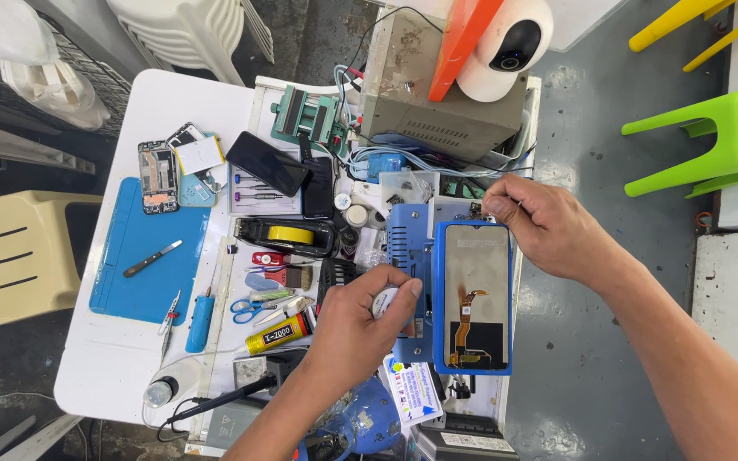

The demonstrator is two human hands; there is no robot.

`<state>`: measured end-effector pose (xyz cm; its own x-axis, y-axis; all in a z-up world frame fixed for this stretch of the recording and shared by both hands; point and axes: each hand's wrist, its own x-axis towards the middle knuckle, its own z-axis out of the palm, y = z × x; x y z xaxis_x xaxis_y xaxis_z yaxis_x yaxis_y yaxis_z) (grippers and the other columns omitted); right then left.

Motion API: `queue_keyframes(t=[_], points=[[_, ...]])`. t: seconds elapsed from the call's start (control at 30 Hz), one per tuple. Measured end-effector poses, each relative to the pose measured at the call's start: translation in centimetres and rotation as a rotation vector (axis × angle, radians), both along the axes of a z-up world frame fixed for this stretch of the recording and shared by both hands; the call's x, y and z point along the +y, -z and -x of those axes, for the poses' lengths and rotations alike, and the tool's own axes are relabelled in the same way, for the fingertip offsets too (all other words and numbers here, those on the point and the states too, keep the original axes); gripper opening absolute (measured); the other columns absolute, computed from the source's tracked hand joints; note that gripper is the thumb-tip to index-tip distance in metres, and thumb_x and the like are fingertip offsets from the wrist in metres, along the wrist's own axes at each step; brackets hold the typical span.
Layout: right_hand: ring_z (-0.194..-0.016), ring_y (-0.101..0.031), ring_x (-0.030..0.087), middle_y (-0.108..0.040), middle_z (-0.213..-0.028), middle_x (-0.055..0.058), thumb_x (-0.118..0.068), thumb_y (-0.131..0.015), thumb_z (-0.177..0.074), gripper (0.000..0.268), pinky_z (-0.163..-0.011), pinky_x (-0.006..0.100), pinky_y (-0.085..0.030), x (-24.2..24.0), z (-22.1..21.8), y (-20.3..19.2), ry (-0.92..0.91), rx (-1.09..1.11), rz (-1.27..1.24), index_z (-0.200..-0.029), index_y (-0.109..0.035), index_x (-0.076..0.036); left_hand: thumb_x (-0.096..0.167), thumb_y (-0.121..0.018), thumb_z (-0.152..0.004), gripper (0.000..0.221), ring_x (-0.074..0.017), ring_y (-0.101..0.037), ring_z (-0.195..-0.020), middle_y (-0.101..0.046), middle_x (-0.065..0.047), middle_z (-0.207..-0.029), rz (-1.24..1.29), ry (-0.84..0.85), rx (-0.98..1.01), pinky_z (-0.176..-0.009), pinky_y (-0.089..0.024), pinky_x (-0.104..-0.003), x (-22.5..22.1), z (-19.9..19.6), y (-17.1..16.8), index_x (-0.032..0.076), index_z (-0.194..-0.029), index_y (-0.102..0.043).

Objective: Preparing and installing a new screen onto a mobile phone frame, including applying adhesive tape.

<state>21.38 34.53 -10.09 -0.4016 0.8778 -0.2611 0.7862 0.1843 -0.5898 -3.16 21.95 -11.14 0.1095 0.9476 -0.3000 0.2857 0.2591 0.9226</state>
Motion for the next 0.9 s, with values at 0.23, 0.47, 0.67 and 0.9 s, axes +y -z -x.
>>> queue_keyframes(t=[0.23, 0.47, 0.67, 0.9], points=[[-0.071, -0.056, 0.017, -0.067, -0.078, 0.0, -0.024, -0.05, -0.107, 0.023, -0.069, 0.034, -0.046, 0.1, 0.0, -0.2, -0.007, -0.016, 0.015, -0.098, -0.066, -0.011, 0.035, -0.057, -0.101, 0.023, -0.0085, -0.04, -0.029, -0.077, 0.001, -0.063, -0.091, 0.081, 0.047, -0.035, -0.038, -0.029, -0.4, -0.9, 1.0, 0.016, -0.096, -0.067], [-0.069, -0.053, 0.019, -0.066, -0.082, 0.0, -0.024, -0.048, -0.108, 0.025, -0.067, 0.035, -0.044, -0.5, -0.9, 0.2, -0.042, 0.016, -0.077, -0.095, -0.062, -0.009, 0.039, -0.055, -0.101, 0.024, -0.0087, -0.042, -0.031, -0.079, -0.003, -0.065, 0.031, 0.052, -0.006, -0.038, -0.039, -0.03, 0.2, -0.9, 1.4, 0.019, -0.095, -0.067], [-0.07, -0.053, 0.018, -0.064, -0.081, 0.0, -0.021, -0.05, -0.108, 0.024, -0.066, 0.034, -0.044, -1.2, -1.4, -0.1, -0.016, 0.05, -0.129, -0.093, -0.063, -0.008, 0.037, -0.055, -0.102, 0.024, -0.0073, -0.038, -0.033, -0.077, -0.001, -0.063, 0.049, 0.04, -0.048, -0.039, -0.036, -0.028, 0.8, -0.9, 1.2, 0.018, -0.092, -0.066], [-0.054, -0.045, 0.019, -0.049, -0.058, 0.007, -0.018, -0.056, -0.108, 0.025, -0.056, 0.035, -0.048, -1.8, -2.0, -0.2, 0.05, 0.195, -0.164, -0.089, -0.066, -0.008, 0.019, -0.064, -0.098, 0.021, -0.0169, -0.058, -0.042, -0.07, -0.009, -0.05, -0.142, -0.06, -0.168, -0.042, -0.042, -0.026, 1.6, -0.8, 0.7, 0.008, -0.082, -0.072]])
